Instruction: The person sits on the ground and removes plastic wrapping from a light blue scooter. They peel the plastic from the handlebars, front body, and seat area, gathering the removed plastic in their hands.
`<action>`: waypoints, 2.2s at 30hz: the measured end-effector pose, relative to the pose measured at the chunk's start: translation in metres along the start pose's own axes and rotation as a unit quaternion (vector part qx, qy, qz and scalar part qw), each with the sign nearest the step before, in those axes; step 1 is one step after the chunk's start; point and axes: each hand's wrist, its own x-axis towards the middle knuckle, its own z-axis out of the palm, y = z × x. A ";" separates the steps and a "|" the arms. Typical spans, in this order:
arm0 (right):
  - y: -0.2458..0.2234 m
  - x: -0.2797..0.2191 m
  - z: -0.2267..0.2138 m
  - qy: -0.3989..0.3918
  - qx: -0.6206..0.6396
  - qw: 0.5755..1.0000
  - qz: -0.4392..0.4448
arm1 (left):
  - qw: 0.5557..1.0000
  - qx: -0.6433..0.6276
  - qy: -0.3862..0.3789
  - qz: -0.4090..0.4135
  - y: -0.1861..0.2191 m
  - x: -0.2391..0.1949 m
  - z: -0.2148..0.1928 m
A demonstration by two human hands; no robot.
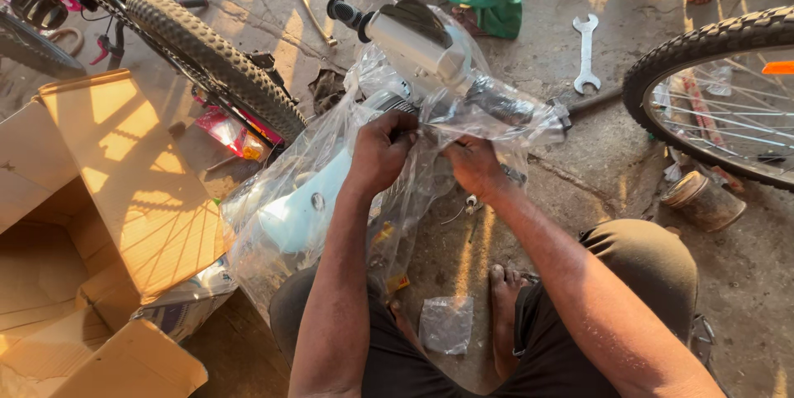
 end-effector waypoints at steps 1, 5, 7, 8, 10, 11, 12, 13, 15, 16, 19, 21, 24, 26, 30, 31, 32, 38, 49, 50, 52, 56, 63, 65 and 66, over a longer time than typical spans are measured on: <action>0.004 -0.001 -0.003 -0.001 0.008 1.000 0.003 | 1.000 -0.004 0.000 -0.005 -0.003 -0.001 0.001; 0.009 -0.002 -0.013 -0.028 -0.092 0.992 0.087 | 1.000 0.016 0.007 -0.003 -0.005 0.000 -0.002; 0.008 -0.002 -0.016 -0.073 0.007 0.997 0.031 | 0.999 0.045 0.008 -0.001 -0.002 0.001 -0.002; 0.006 -0.002 -0.017 -0.068 0.001 0.997 0.026 | 0.998 0.060 0.007 -0.003 0.000 0.001 -0.001; 0.003 -0.005 -0.018 -0.056 -0.010 0.998 0.019 | 0.998 0.063 -0.008 -0.004 0.004 -0.002 0.002; 0.001 -0.005 -0.017 -0.049 -0.051 0.997 0.025 | 0.998 0.052 -0.021 -0.001 0.006 -0.002 0.004; -0.001 -0.004 -0.017 -0.042 -0.091 0.994 0.032 | 0.999 0.041 -0.034 0.003 0.008 -0.003 0.005; -0.003 -0.004 -0.016 -0.036 -0.131 0.990 0.038 | 0.998 0.046 -0.029 0.010 0.009 -0.004 0.007; -0.007 -0.004 -0.013 -0.033 -0.126 0.990 0.047 | 0.998 0.057 -0.019 0.023 0.011 -0.006 0.008; -0.009 -0.004 -0.011 -0.032 -0.123 0.991 0.052 | 0.998 0.062 -0.014 0.025 0.012 -0.007 0.009; -0.016 -0.006 -0.006 -0.005 -0.111 0.993 0.046 | 0.997 0.066 -0.009 0.037 0.015 -0.008 0.012; -0.023 -0.006 -0.007 -0.011 -0.142 0.987 0.071 | 0.997 0.055 -0.016 0.048 0.017 -0.009 0.014; -0.036 -0.002 -0.009 -0.046 -0.210 0.972 0.097 | 0.999 0.018 -0.035 0.038 0.019 -0.012 0.014; -0.044 0.000 -0.014 -0.067 -0.235 0.961 0.127 | 0.999 0.032 -0.031 0.030 0.021 -0.013 0.015; -0.051 -0.004 -0.015 -0.061 -0.178 0.981 0.050 | 0.998 0.032 -0.031 0.040 0.026 -0.016 0.013; -0.051 -0.007 -0.012 -0.053 -0.149 0.987 -0.011 | 0.998 0.041 -0.042 0.037 0.027 -0.016 0.013; -0.049 -0.008 -0.008 -0.026 -0.165 0.986 -0.024 | 0.997 0.049 -0.054 0.034 0.027 -0.015 0.011; -0.033 -0.021 0.005 0.064 -0.160 0.984 -0.053 | 0.988 0.069 0.036 0.130 0.017 -0.017 0.025; -0.051 -0.087 0.043 0.191 -0.245 0.908 -0.283 | 0.967 0.226 0.096 0.064 0.012 -0.006 0.030; -0.050 -0.087 0.042 0.169 -0.237 0.915 -0.279 | 0.969 0.222 0.093 0.062 0.013 -0.006 0.029; -0.047 -0.089 0.041 0.127 -0.219 0.930 -0.267 | 0.972 0.225 0.059 0.039 0.016 -0.008 0.021; -0.039 -0.079 0.034 0.108 -0.103 0.976 -0.156 | 0.978 0.209 -0.020 0.018 0.023 -0.008 0.011; -0.048 -0.069 0.029 0.088 0.070 0.992 0.056 | 0.982 0.179 -0.050 -0.032 0.026 -0.012 0.012; -0.055 -0.066 0.025 0.080 -0.045 0.995 0.034 | 0.987 0.153 -0.041 -0.031 0.026 -0.010 0.010; -0.056 -0.064 0.025 0.079 -0.125 0.989 0.010 | 0.989 0.140 -0.037 -0.030 0.025 -0.010 0.009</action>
